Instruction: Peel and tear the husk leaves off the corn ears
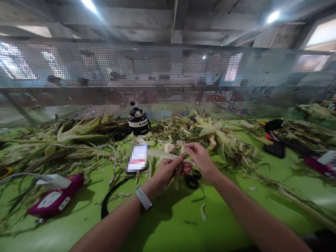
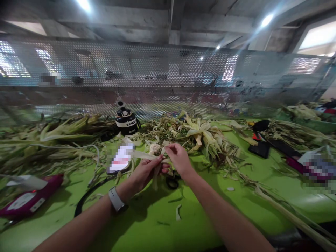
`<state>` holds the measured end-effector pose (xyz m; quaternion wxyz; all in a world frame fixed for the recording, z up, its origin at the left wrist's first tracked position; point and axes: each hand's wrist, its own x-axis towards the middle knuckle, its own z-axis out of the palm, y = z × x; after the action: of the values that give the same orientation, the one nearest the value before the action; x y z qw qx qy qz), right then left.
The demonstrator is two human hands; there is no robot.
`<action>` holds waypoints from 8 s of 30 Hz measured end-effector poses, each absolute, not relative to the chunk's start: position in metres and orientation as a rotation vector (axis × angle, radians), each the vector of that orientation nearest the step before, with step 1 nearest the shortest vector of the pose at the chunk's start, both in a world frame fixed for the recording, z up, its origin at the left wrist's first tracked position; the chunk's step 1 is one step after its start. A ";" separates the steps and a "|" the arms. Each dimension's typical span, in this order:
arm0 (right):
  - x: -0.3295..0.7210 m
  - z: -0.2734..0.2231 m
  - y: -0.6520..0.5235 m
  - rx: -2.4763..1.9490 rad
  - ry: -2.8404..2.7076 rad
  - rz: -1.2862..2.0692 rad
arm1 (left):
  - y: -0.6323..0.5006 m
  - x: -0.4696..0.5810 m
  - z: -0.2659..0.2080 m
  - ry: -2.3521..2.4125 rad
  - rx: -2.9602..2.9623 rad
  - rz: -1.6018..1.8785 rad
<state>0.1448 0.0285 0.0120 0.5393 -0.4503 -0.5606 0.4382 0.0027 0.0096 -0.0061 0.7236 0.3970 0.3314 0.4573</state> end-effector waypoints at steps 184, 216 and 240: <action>0.163 0.014 0.033 -0.768 -1.866 1.683 | 0.024 -0.007 0.002 0.676 0.820 1.307; 0.161 0.017 0.033 -0.928 -1.690 1.477 | 0.024 -0.017 0.005 0.745 1.198 1.113; 0.154 0.013 0.032 -1.180 -1.759 0.730 | 0.029 -0.014 -0.003 0.900 1.282 1.277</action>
<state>0.1545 0.0320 0.0132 0.4353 -0.4743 -0.7068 0.2933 -0.0143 0.0289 -0.0027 0.5315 0.5375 0.3771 0.5352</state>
